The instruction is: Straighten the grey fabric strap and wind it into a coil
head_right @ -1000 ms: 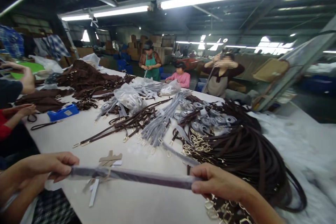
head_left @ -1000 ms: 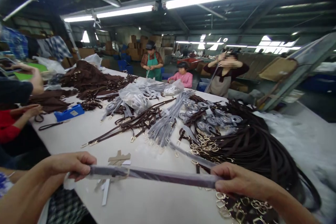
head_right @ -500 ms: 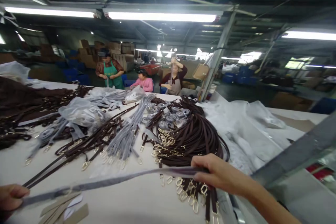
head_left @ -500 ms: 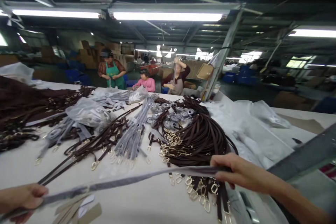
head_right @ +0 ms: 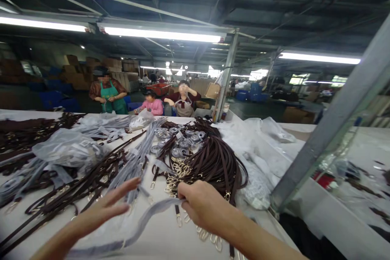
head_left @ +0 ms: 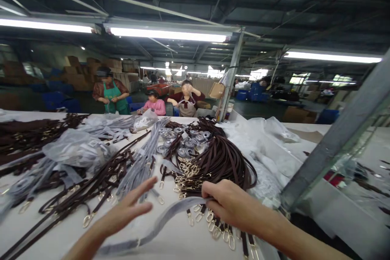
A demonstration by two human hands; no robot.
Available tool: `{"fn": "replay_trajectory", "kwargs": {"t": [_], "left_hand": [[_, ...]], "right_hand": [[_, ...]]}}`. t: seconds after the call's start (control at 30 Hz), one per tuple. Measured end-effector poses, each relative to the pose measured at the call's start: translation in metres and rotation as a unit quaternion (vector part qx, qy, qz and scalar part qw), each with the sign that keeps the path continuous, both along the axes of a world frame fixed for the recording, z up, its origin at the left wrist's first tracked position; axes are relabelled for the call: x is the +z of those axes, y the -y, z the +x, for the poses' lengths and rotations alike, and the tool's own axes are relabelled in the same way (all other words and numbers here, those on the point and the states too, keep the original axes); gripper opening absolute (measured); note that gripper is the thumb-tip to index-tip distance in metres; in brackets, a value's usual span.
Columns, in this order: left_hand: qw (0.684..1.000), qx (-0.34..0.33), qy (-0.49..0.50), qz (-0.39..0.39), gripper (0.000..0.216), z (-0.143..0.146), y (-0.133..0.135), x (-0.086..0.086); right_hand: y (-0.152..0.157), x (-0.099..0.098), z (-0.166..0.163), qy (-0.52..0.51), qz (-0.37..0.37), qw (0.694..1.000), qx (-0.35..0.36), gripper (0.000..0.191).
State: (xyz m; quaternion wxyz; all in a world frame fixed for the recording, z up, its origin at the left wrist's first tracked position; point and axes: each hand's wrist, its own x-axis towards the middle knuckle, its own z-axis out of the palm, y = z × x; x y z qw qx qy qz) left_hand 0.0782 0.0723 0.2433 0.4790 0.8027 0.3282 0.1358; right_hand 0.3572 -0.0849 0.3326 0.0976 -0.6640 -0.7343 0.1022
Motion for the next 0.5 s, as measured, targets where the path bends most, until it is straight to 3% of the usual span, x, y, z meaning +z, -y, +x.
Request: {"fn": "replay_trajectory", "kwargs": {"t": [0.07, 0.17, 0.2, 0.3, 0.37, 0.43, 0.5], "left_hand": [[0.995, -0.079, 0.06, -0.018, 0.085, 0.05, 0.036, 0.016], [0.991, -0.101, 0.083, 0.021, 0.028, 0.094, 0.069, 0.024], [0.992, -0.098, 0.072, 0.043, 0.023, 0.098, 0.071, 0.024], [0.992, -0.092, 0.003, 0.086, 0.03, 0.083, 0.06, 0.02], [0.991, -0.088, -0.039, 0.09, 0.031, 0.063, 0.044, 0.02], [0.991, -0.076, -0.064, 0.086, 0.033, 0.042, 0.028, 0.021], [0.993, -0.039, -0.078, 0.082, 0.036, 0.02, 0.012, 0.019]], "right_hand": [[-0.013, -0.006, -0.009, -0.116, -0.035, 0.993, 0.008, 0.012], [-0.026, -0.017, -0.004, -0.273, -0.179, 0.945, -0.003, 0.017], [-0.029, -0.022, 0.001, -0.316, -0.24, 0.918, -0.003, 0.018], [-0.032, -0.041, 0.022, -0.426, -0.435, 0.793, 0.029, 0.023], [-0.031, -0.056, 0.036, -0.469, -0.518, 0.714, 0.051, 0.037], [-0.027, -0.073, 0.048, -0.485, -0.551, 0.678, 0.052, 0.047], [-0.022, -0.089, 0.06, -0.485, -0.567, 0.664, 0.042, 0.051]]}}
